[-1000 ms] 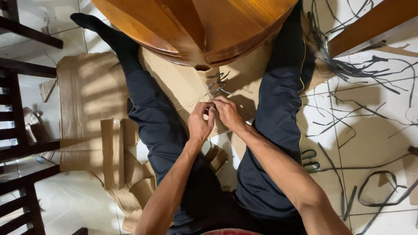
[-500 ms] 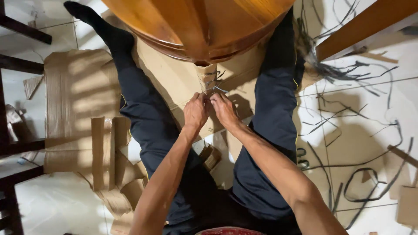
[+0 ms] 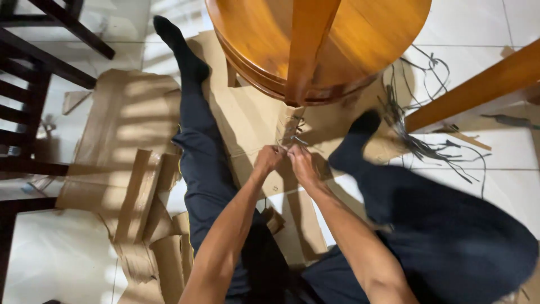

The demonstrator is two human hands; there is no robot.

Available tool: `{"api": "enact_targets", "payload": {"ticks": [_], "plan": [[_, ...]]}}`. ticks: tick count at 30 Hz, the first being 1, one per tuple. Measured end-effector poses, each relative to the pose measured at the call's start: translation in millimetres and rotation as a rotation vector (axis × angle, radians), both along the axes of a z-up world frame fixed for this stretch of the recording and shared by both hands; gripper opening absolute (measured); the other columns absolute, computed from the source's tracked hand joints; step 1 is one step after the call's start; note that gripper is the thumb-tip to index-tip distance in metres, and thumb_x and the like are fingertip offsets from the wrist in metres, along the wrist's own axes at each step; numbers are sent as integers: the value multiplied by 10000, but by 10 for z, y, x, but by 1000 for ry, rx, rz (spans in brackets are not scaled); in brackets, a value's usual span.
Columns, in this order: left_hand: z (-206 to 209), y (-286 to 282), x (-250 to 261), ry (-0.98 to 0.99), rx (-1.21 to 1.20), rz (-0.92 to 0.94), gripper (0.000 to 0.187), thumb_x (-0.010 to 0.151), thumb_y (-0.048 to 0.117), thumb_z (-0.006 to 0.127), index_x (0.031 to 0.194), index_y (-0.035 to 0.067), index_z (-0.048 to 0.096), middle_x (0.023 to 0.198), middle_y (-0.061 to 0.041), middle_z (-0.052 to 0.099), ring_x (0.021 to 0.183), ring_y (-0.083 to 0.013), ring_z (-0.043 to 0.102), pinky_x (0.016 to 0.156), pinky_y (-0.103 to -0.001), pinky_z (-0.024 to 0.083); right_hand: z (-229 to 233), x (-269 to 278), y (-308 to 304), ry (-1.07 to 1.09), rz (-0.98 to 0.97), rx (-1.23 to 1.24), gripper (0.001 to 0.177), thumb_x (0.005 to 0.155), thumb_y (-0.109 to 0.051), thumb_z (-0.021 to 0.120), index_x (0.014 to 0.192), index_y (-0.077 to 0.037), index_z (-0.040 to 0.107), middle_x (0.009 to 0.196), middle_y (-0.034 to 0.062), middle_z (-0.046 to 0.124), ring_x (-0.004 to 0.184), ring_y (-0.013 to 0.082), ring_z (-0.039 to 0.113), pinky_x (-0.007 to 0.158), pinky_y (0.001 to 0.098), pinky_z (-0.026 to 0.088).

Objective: Wrapping the legs of a wooden chair with cardboard and securing them with plastic ties.

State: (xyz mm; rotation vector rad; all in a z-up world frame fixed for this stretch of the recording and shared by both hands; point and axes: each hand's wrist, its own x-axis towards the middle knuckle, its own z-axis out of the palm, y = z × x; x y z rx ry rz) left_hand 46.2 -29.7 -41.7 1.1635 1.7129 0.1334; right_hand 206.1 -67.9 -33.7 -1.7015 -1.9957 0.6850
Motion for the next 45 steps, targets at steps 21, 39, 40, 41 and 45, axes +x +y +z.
{"api": "enact_targets", "payload": {"ticks": [21,39,40,41,45], "plan": [[328,-17,173,284,-77,-27,451,887,515,535,1107,215,790,1129,-130,766,1176,-319,692,989,-490,548,180,77,-73,27,94,278,173,920,13,665,1038,-102,614,928,83,671,928,273,713,801,347,612],[-205,-210,394,-812,-162,958,182,929,209,742,1000,43,736,661,-78,637,573,-145,639,523,-281,563,619,-238,-136,378,-336,197,70,899,-10,780,932,-25,720,842,150,736,795,326,741,673,366,611],[-106,-237,393,-813,-163,960,182,929,209,742,1000,43,736,661,-78,637,573,-145,639,523,-281,563,544,-160,-125,376,-335,195,70,899,-10,780,932,-25,720,842,150,736,795,326,741,673,366,611],[-4,-265,403,-836,-76,986,154,970,190,680,1016,45,702,687,-21,624,618,-82,608,575,-196,517,472,-71,-116,236,-416,168,84,877,-103,800,893,-116,719,685,52,701,703,270,733,674,346,583],[-201,-377,575,-991,103,1132,99,1016,101,608,1111,78,625,1030,-54,687,910,-101,678,752,-161,571,-101,196,100,-174,-583,-111,169,832,-408,792,880,-252,751,755,38,744,813,269,743,742,414,581]]}}
